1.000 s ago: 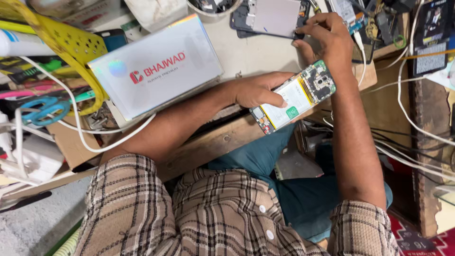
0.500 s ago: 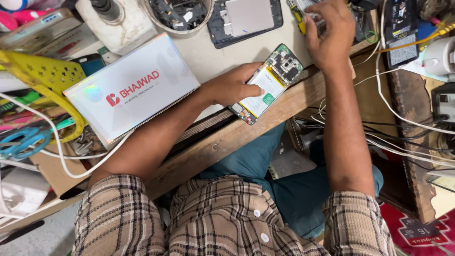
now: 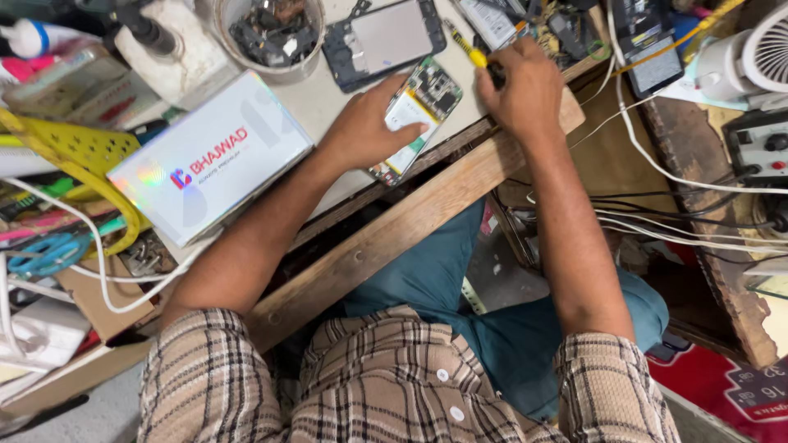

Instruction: The person disassembles a smartphone, removes the back cover, and uses a screwdriver to detach internal components. They then reposition the battery and reconnect internal cables while holding the device.

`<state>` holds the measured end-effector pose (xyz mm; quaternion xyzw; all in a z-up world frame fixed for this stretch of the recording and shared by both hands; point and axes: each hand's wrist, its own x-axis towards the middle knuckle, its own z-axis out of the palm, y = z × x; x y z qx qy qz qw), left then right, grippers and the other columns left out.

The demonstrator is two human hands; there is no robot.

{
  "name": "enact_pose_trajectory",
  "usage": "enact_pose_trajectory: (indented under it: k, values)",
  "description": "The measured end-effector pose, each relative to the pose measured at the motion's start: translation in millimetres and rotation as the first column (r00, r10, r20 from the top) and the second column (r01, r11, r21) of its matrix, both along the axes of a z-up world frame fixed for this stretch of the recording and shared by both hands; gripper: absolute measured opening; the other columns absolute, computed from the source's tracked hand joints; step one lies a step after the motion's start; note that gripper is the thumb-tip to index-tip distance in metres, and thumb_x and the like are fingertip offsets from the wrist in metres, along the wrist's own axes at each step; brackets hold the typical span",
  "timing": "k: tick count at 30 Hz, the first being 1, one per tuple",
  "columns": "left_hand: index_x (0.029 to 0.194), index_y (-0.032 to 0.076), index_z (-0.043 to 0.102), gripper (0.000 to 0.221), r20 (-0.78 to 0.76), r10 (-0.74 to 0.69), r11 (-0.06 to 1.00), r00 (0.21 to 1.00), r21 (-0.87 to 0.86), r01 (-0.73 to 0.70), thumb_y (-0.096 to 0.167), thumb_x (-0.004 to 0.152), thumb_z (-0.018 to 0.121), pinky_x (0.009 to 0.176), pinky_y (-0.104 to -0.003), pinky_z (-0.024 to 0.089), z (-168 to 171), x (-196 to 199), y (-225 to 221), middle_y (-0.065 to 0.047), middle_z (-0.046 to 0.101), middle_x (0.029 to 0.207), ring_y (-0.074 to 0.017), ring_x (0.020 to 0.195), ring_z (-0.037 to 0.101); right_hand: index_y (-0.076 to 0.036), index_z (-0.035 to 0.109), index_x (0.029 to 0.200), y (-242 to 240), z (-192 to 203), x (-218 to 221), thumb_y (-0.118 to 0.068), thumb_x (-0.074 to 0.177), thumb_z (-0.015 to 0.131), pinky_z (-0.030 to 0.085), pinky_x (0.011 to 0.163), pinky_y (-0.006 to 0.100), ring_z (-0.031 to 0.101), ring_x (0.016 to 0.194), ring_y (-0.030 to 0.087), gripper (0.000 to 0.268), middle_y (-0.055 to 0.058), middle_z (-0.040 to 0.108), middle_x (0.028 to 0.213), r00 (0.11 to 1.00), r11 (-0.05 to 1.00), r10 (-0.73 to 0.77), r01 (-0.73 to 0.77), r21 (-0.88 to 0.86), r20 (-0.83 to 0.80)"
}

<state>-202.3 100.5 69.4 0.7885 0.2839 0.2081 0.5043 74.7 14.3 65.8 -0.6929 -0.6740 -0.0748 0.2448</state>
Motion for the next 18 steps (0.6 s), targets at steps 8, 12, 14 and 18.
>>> enact_pose_trajectory:
  k: [8,12,14,18]
  values:
    - [0.146,0.01,0.054,0.078,-0.141,-0.027,0.988,0.99,0.15,0.048,0.038,0.079,0.084,0.091,-0.042,0.056,15,5,4,-0.016,0.074,0.117,-0.0326,0.106,0.072,-0.001,0.073,0.103,-35,13,107,-0.012,0.099,0.079,0.057,0.059,0.026,0.066,0.064,0.011,0.013,0.005,0.071,0.085,0.53,0.908,-0.003,0.357,0.219,-0.848]
    - [0.145,0.009,0.055,0.079,-0.142,-0.013,0.985,0.99,0.171,0.038,0.039,0.078,0.085,0.091,-0.043,0.055,18,8,1,-0.017,0.074,0.115,-0.0338,0.106,0.072,0.001,0.068,0.115,-80,14,143,-0.01,0.104,0.082,0.052,0.064,0.028,0.065,0.073,0.015,0.022,0.009,0.072,0.096,0.429,0.874,0.152,0.362,0.324,-0.89]
    - [0.144,0.01,0.058,0.078,-0.179,-0.006,0.985,0.984,0.167,0.036,0.04,0.077,0.085,0.09,-0.044,0.056,22,9,5,-0.016,0.075,0.112,-0.0343,0.105,0.072,0.0,0.065,0.118,-84,10,147,-0.012,0.104,0.081,0.051,0.066,0.03,0.063,0.076,0.016,0.024,0.008,0.069,0.096,0.295,0.832,0.313,0.374,0.41,-0.903]
    - [0.142,0.009,0.06,0.082,-0.207,0.029,0.978,0.978,0.209,0.015,0.045,0.073,0.088,0.085,-0.046,0.056,26,11,3,-0.016,0.076,0.106,-0.0363,0.099,0.072,-0.005,0.061,0.124,-79,3,138,-0.024,0.104,0.071,0.051,0.076,0.032,0.062,0.088,0.018,0.029,0.008,0.066,0.101,-0.075,0.751,0.57,0.452,0.482,-0.818]
